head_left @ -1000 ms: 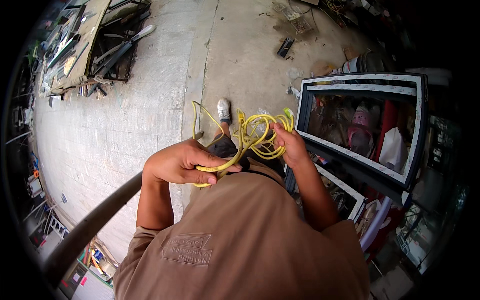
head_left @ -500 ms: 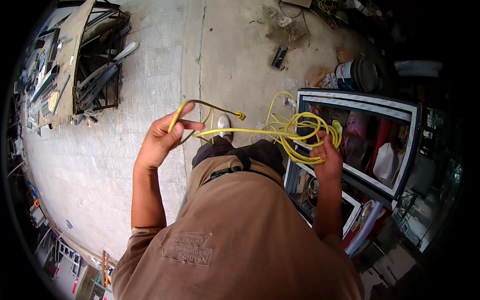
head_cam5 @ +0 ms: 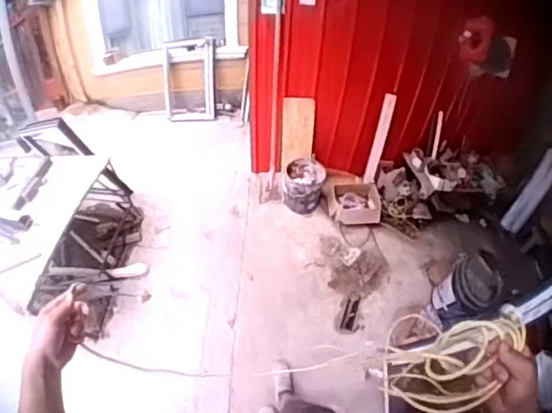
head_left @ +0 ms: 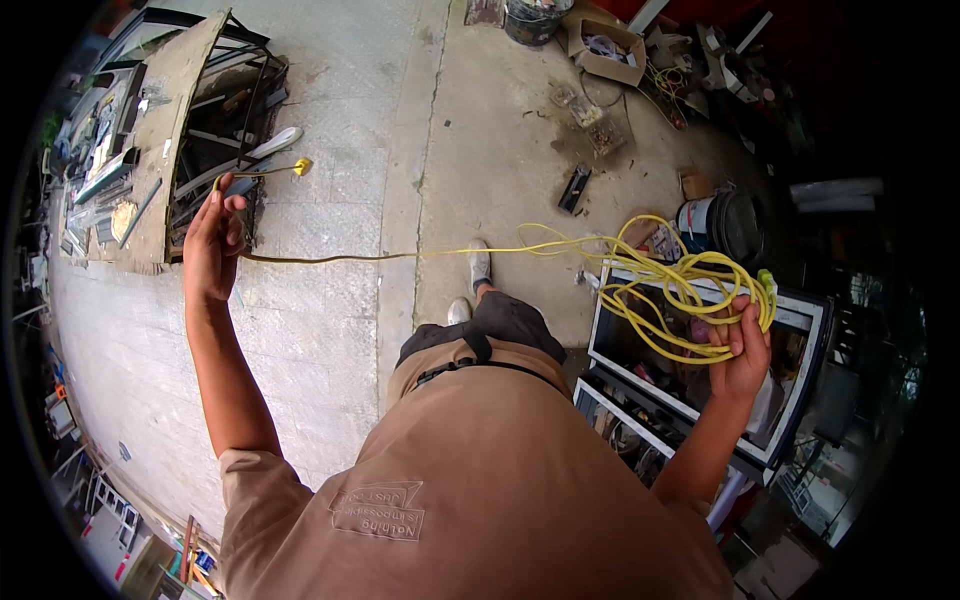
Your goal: The person coils a yellow extension cord by hand, hangs a loop of it onto a hook on a wall, and then positions an electric fan to plug its power cord into the yellow extension cord.
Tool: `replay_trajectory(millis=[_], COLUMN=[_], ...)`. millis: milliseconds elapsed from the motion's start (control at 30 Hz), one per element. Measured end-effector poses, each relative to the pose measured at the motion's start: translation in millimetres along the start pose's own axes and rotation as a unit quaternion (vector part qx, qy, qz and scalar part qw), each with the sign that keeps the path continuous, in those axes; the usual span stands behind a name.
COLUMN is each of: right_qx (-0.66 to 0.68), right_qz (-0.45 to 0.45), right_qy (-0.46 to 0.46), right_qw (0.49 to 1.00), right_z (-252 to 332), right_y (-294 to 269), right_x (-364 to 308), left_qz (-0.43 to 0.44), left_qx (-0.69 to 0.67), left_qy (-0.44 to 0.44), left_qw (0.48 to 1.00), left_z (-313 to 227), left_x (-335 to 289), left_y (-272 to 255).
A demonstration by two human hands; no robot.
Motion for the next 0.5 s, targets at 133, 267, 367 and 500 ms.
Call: replay_trajectory(millis=[133, 267, 367, 500], right_qx=[0.009, -0.052, -0.056, -0.044], right_qz=[0.043, 0.035, 0.077, 0.101], right_qy=[-0.023, -0.017, 0.006, 0.012], right_qw=[0.999, 0.998, 0.995, 0.994], right_z=[23, 31, 36, 45], right_y=[29, 73, 112, 163], right_x=[58, 147, 201, 274], left_qz=[-0.059, -0.130, -0.163, -0.181], left_qx=[-0.087, -0.148, -0.195, -0.324], left_qy=[0.018, 0.092, 0.046, 0.039], left_qw=[0.994, 0.976, 0.966, 0.928], left_z=[-15, -19, -1, 25], left_x=[68, 150, 160, 185], left_y=[-35, -137, -120, -157])
Point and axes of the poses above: each hand's wrist, its own x-axis towards the middle knuckle, its own y-axis out of the palm, z = x × y, the point moved 4 cm from there along x, towards the middle knuckle, and after that the axes turned 1 degree about y, right-handed, at the moved point
